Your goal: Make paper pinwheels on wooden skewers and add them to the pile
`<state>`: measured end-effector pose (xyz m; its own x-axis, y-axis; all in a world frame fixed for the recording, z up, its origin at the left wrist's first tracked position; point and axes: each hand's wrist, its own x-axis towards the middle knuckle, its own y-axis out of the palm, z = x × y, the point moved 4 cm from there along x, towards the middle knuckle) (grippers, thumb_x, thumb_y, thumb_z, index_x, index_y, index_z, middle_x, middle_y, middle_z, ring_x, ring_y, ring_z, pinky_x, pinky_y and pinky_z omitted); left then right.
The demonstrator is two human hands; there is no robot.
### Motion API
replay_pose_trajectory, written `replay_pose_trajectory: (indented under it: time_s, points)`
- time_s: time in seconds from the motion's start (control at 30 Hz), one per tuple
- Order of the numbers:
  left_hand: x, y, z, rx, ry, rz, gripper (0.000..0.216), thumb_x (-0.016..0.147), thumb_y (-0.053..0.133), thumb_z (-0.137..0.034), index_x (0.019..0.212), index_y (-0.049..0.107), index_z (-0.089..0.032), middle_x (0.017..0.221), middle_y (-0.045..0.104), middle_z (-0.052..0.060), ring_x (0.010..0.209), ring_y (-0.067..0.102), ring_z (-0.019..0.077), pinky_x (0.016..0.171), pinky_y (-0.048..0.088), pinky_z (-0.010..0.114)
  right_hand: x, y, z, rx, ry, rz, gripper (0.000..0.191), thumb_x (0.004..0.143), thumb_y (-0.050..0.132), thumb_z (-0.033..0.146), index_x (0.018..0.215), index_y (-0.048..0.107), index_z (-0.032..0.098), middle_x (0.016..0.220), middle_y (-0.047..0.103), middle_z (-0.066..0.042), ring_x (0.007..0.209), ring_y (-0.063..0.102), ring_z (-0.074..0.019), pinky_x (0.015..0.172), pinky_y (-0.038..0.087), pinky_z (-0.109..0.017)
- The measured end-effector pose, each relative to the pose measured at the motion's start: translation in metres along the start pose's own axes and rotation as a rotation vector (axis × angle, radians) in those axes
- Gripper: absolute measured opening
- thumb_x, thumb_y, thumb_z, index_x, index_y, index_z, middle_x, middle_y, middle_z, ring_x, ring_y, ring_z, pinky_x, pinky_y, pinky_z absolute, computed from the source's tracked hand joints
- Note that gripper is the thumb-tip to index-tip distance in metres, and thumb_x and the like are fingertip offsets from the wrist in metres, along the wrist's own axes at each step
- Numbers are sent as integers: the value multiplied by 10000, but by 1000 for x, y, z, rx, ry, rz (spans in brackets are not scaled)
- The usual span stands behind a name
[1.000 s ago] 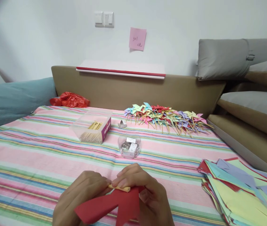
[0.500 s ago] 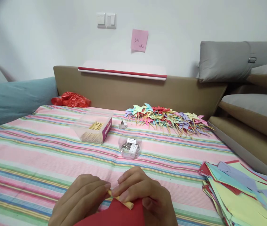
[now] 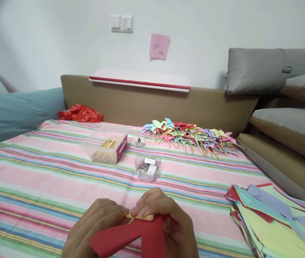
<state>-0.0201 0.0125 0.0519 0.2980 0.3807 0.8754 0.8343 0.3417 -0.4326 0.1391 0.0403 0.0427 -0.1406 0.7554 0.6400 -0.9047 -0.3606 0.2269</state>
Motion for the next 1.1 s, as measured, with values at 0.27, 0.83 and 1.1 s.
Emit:
replay_pose_trajectory:
  time_s: [0.27,0.83,1.1]
  points:
    - [-11,12,26,-82,-366,163,155,944,592,-129,1069,650,-202,859,716,34,767,666,172,680,514,275,-6,-26,-23,106,372,-476,147,821,787,349,912,728,251,911,710,-17,885,636,-180,800,518,-310]
    - [-22,36,38,-701,-1157,219,327,947,564,-470,826,673,-187,805,728,50,800,656,212,763,477,311,-10,-31,-48,-15,758,-488,493,750,738,636,1027,751,228,1110,752,-95,1094,639,-285,959,463,-424]
    - [-24,42,39,-743,-1150,218,302,936,593,-455,824,665,-184,791,724,46,776,639,202,744,470,310,-10,-24,-50,13,731,-510,393,744,757,593,771,744,201,894,749,-80,931,663,-255,896,482,-402]
